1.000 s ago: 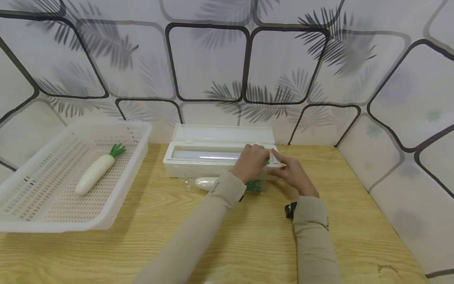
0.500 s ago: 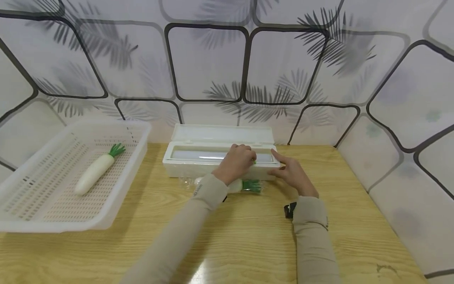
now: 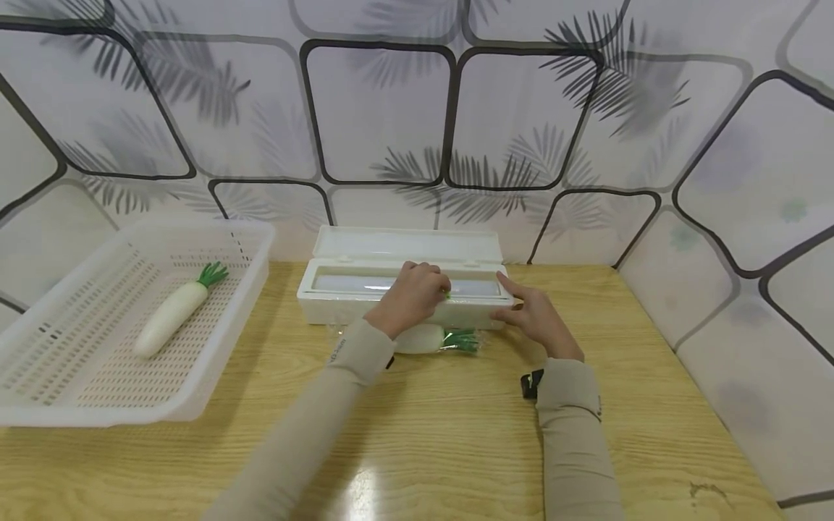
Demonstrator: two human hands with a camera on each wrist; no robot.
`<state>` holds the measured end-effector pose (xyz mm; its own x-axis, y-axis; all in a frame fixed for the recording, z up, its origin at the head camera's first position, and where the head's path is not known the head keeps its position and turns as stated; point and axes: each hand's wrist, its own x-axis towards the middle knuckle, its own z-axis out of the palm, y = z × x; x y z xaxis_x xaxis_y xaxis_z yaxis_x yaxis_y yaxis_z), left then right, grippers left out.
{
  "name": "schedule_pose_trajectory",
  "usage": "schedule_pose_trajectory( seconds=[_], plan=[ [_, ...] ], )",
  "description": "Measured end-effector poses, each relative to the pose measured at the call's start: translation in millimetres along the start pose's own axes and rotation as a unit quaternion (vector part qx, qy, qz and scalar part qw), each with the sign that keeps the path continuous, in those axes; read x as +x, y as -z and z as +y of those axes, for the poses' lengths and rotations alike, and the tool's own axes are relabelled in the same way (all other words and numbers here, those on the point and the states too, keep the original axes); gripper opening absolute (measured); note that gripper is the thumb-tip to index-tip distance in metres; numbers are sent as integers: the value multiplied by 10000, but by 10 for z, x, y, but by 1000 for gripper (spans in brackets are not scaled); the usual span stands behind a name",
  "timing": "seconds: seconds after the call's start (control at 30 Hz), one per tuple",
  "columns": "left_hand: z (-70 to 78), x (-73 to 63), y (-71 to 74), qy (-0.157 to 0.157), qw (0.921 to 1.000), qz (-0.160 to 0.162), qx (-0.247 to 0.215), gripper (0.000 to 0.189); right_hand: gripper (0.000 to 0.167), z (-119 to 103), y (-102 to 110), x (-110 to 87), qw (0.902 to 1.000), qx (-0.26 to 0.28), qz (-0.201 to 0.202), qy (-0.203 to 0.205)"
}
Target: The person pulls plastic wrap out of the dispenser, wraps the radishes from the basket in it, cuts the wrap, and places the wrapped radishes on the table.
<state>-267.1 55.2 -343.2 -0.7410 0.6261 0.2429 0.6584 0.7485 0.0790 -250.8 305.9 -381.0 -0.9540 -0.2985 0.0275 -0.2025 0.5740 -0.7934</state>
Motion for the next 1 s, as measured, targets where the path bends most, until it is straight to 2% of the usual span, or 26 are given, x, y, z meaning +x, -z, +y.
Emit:
schedule_pose_trajectory(
  seconds=[0.17,0.3,0.5,0.73,0.87,1.0],
  plan=[
    [-93,-50,19,63,9995,-177,-248,16,78,9,10,-6,10000,55,-21,-4],
    [-161,-117,47,99,9992,-147,-351,15,78,21,17,-7,9999,131,-45,34],
    [-309,-270,80,129,9988,83,-469,13,77,23,1,14,9997,189,-40,130],
    [-484,-454,128,217,9973,404,-578,11,77,19,-15,32,9998,187,-37,63],
    [-612,-581,175,420,9947,399,-855,11,77,24,-9,31,9998,165,-55,76],
    [-787,-729,212,819,9879,430,-1246,12,78,33,20,21,9999,88,-54,48]
  ],
)
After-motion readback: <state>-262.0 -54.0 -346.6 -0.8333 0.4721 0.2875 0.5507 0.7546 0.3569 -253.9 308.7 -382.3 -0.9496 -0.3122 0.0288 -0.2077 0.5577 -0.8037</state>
